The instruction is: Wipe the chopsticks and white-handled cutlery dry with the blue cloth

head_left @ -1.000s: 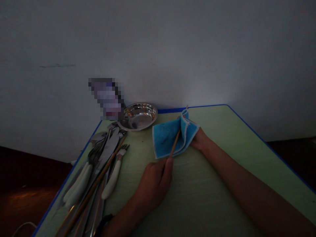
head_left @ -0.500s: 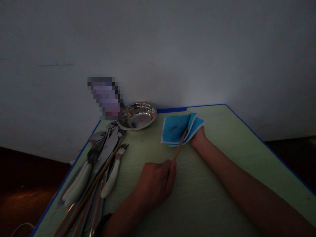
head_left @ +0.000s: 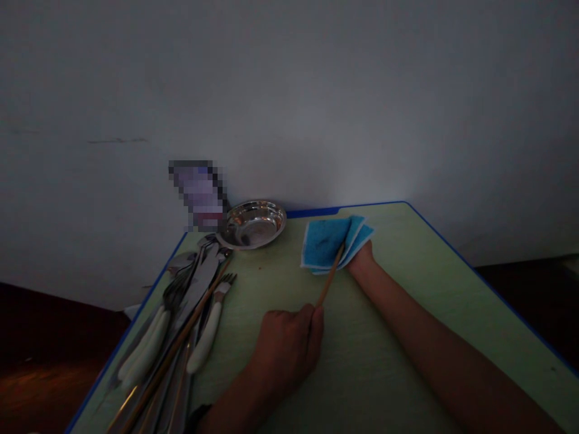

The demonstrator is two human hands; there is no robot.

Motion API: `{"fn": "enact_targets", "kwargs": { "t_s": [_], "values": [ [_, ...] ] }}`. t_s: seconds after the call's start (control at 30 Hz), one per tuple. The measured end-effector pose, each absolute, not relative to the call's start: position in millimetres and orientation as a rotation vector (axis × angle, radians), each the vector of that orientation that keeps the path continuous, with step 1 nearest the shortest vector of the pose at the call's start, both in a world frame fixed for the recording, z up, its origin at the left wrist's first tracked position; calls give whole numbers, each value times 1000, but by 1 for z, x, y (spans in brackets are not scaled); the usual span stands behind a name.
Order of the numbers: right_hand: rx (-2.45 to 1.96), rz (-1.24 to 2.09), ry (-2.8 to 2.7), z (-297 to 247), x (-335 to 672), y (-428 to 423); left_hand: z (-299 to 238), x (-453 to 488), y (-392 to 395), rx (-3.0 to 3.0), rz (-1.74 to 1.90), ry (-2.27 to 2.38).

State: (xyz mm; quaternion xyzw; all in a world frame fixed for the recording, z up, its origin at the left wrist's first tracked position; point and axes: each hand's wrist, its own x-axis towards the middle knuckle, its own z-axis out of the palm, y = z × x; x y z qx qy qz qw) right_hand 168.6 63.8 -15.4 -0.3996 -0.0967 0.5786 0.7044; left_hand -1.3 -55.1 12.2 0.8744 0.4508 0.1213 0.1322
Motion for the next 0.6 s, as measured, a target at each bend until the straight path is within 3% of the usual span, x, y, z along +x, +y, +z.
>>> {"fn": "enact_targets", "kwargs": {
  "t_s": [0.6],
  "values": [
    [-846,1368,-377,-14,159,58,16,10,-62,2350,160,1367]
  ]
}}
